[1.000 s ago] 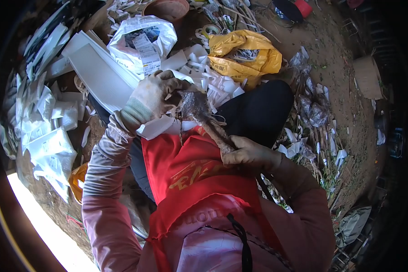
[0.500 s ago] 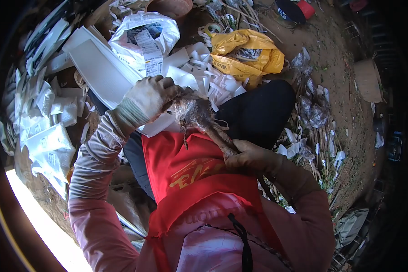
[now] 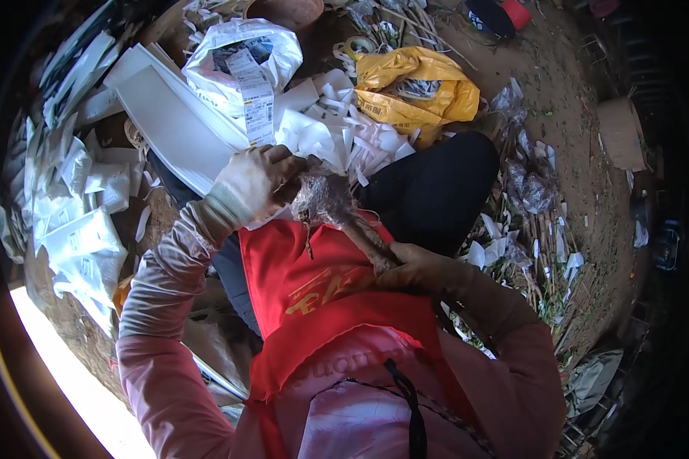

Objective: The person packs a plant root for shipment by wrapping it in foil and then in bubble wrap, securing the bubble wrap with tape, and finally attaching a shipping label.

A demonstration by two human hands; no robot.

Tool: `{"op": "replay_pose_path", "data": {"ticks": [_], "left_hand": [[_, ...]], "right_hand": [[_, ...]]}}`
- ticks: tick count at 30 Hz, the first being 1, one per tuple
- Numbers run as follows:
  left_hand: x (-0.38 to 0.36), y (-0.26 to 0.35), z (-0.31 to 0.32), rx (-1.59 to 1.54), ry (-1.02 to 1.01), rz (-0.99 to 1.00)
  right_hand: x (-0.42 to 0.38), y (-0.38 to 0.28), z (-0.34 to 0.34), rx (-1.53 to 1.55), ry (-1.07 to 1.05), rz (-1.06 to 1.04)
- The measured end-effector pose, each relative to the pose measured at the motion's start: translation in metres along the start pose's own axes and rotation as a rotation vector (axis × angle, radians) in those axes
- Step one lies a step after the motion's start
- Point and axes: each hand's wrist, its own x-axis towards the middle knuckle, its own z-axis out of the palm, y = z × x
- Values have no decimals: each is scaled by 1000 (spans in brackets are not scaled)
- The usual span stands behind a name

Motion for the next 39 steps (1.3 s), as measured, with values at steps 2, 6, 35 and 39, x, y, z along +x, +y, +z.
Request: {"op": "replay_pose_path", "data": {"ticks": [2,6,35,39], "left_hand": [[-3,-1,2,-173,49,-41],[-8,-11,14,-406,35,-77],[-15,13,40,-596,398,-259],[-12,12,28,-342,318,-135]], "right_hand": [[-1,2,1,32,-27,-5],[5,14,0,79,-106,19],[13,25,8,149,-85,9],[13,21,14,204,-63,28]]}}
